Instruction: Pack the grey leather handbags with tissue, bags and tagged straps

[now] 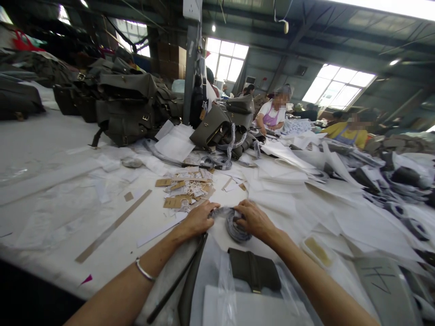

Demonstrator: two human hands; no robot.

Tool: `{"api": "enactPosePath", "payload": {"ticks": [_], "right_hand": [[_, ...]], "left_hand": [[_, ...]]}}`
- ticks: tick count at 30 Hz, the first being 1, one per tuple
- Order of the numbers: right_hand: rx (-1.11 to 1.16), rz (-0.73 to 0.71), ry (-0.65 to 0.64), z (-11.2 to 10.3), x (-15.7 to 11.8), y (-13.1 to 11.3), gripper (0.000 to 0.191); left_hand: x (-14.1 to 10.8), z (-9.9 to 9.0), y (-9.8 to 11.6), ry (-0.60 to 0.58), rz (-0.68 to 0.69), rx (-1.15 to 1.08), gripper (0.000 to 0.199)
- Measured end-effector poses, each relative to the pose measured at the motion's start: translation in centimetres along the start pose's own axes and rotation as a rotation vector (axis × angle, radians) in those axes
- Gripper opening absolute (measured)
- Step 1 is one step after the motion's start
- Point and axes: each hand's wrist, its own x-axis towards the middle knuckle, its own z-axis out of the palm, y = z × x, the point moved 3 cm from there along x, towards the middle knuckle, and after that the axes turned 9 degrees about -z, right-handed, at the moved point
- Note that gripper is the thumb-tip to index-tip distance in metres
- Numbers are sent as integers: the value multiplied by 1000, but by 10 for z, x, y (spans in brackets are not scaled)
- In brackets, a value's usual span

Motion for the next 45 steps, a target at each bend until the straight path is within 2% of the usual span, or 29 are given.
{"api": "enactPosePath", "payload": {"ticks": [3,7,9,12,13,15,18,20,22,26,29,33,40,45], "right_hand": [[-94,33,31,17,2,9,37],[-164,-2,35,25,5,11,26],[-184,-34,39,27,8,11,29],[-184,-40,83,23,17,12,47],[-174,-41,68,21,21,13,51],[-155,-46,-30,19,27,12,45],[-171,-32,-155,16,33,9,28],[-193,-4,-156,15,34,6,25],[-183,30,-145,15,35,5,25],[-109,57,-156,10,39,12,26],[-49,72,-160,1,48,16,35],[101,116,-48,-7,63,8,36],[190,162,5,13,79,-11,25],[177,232,25,23,91,-11,32]], "left_hand": [[0,-1,-1,-11,-4,0,57],[0,-1,-1,-28,1,-6,57],[0,1,-2,-46,14,-13,55],[-2,1,-2,-73,46,-30,54],[-2,0,-2,-78,59,-40,53],[-4,-8,-2,-69,78,-64,43],[-4,-30,-9,74,-15,-13,23],[-4,-46,-17,201,-139,68,20],[-5,-53,-25,255,-232,130,19],[-2,-38,-26,219,-262,223,12],[1,-26,-20,221,-261,292,25],[6,-22,-19,205,-286,340,22],[10,-22,-21,153,-307,362,20],[7,-25,-19,164,-294,351,26]]}}
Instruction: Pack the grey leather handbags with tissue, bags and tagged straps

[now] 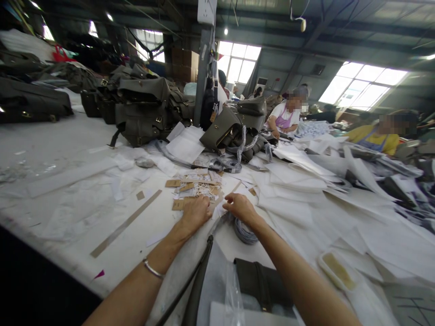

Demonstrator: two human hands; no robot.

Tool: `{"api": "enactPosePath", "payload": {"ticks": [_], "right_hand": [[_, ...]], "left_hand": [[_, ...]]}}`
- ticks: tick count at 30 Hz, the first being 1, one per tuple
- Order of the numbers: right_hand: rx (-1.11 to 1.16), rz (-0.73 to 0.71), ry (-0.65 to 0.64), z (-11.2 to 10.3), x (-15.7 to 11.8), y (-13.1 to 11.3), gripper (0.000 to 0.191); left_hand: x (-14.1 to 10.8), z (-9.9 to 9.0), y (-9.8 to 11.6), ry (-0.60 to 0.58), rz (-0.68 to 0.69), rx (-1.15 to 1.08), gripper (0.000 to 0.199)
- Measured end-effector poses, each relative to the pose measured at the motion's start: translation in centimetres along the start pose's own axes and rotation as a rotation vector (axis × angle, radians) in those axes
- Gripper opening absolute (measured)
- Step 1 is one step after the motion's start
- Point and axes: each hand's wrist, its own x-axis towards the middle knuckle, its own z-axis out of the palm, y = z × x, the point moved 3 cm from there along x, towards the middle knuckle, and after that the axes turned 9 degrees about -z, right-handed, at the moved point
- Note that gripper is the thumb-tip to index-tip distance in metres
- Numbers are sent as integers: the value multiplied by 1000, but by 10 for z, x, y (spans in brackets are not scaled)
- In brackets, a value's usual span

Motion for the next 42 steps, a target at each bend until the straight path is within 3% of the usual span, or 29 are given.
{"api": "enactPosePath", "payload": {"ticks": [7,11,14,16,19,21,24,28,30,33,35,40,42], "right_hand": [[68,109,16,12,34,4,27],[218,93,-9,19,33,3,14],[327,47,17,19,25,-2,13],[370,21,63,14,21,-6,13],[416,14,161,-3,15,-12,12],[457,23,223,-19,8,-15,14],[648,-38,225,-41,-10,-24,24],[996,-251,11,-52,-37,-44,57],[962,-287,-23,-48,-46,-48,48],[838,-275,90,-41,-51,-46,34],[788,-234,180,-42,-52,-42,36],[905,-103,475,-66,-66,-23,42],[910,-59,569,-73,-79,-10,42]], "left_hand": [[0,-2,-2,-16,19,-44,22],[2,2,-4,-17,9,-97,17],[2,5,-5,-4,-1,-166,25],[2,5,-5,3,-10,-226,25],[4,1,-5,-1,-26,-344,11],[6,-2,-4,-19,-27,-449,18],[7,-6,-1,-120,43,-638,31],[-2,-4,5,-314,210,-845,43],[-8,0,8,-380,263,-894,47],[-10,4,11,-416,279,-903,52],[-5,3,8,-336,214,-865,49],[6,-14,-19,72,-71,-714,20],[3,-23,-27,230,-115,-568,27]]}}
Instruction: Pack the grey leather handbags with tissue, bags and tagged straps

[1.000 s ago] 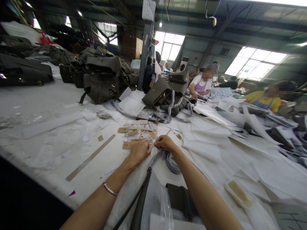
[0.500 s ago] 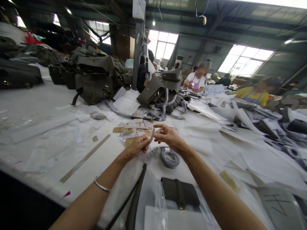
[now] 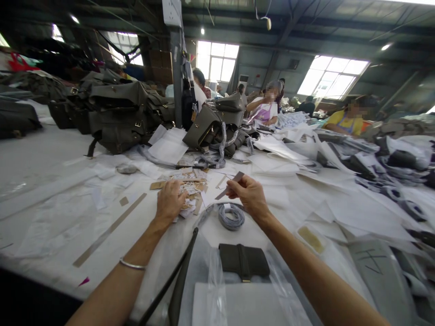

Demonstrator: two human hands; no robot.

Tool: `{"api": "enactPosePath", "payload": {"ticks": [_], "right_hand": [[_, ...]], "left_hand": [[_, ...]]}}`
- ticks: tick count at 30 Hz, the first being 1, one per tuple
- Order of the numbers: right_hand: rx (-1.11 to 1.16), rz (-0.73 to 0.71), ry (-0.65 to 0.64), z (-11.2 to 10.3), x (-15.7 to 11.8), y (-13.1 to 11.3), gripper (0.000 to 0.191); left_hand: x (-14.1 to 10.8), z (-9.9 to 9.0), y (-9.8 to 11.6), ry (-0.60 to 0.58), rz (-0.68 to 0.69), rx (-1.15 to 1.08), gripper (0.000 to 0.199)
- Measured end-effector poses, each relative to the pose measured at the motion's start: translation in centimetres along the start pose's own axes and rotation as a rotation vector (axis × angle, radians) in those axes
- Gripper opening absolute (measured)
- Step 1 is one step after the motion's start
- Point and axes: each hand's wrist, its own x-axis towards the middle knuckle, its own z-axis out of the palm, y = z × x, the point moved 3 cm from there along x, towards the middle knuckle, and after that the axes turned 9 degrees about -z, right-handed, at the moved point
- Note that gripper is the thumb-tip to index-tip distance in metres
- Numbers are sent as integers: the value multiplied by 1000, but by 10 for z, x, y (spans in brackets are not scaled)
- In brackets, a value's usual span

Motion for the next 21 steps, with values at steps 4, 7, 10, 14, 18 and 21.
{"api": "enactPosePath", "payload": {"ticks": [4,7,10,14,18,21], "right_hand": [[-152,31,-42,-29,-27,16,36],[-227,54,-119,-40,-50,34,32],[-215,104,-172,-41,-66,45,24],[-145,171,-201,-36,-72,47,21],[-175,161,-214,-33,-68,50,15],[-222,160,-215,-30,-64,56,13]], "left_hand": [[-12,-7,15,186,150,349,33],[-21,12,41,-16,288,377,32],[-28,42,67,-271,407,382,38],[-34,75,78,-354,393,437,42],[-35,91,75,-345,335,479,38],[-32,95,74,-355,324,490,32]]}}
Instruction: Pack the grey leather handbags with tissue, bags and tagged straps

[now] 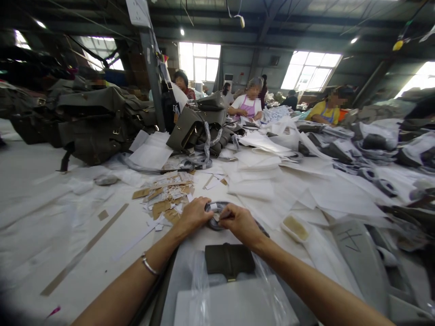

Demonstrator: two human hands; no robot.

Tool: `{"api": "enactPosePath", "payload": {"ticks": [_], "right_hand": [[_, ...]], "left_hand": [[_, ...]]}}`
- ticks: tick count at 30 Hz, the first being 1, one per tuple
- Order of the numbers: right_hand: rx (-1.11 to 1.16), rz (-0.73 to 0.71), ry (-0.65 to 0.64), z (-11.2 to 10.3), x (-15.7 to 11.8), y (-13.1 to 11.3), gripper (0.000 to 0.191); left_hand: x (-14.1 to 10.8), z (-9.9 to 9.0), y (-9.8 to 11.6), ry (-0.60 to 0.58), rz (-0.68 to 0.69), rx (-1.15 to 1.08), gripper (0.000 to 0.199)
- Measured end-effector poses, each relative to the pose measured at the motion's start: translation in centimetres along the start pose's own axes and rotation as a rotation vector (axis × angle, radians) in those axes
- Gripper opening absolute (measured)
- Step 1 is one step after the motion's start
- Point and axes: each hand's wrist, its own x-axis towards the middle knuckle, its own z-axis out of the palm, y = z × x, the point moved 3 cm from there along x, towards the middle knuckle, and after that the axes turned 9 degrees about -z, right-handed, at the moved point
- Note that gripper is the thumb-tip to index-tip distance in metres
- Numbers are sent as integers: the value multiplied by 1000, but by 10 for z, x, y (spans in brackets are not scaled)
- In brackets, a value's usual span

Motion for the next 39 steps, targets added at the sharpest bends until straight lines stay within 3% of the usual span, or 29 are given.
{"api": "enactPosePath", "payload": {"ticks": [3,10,17,25,29,35,39], "right_hand": [[-109,-33,-7,4,3,2,9],[-383,-267,-47,10,-7,-1,5],[-560,-361,24,9,-12,6,8],[-809,-703,83,20,0,-9,12],[-879,-809,74,25,23,-16,13],[-882,-798,-148,31,44,0,18],[-866,-934,-74,25,42,-4,11]], "left_hand": [[4,2,-1,-21,2,-2,25],[3,4,-7,-25,26,-19,25],[2,7,-10,-28,53,-40,24],[0,-6,-7,32,32,-128,23],[-4,-10,-3,43,45,-235,21],[5,-15,-16,-30,52,-498,24],[16,-20,-40,-109,-41,-717,20]]}}
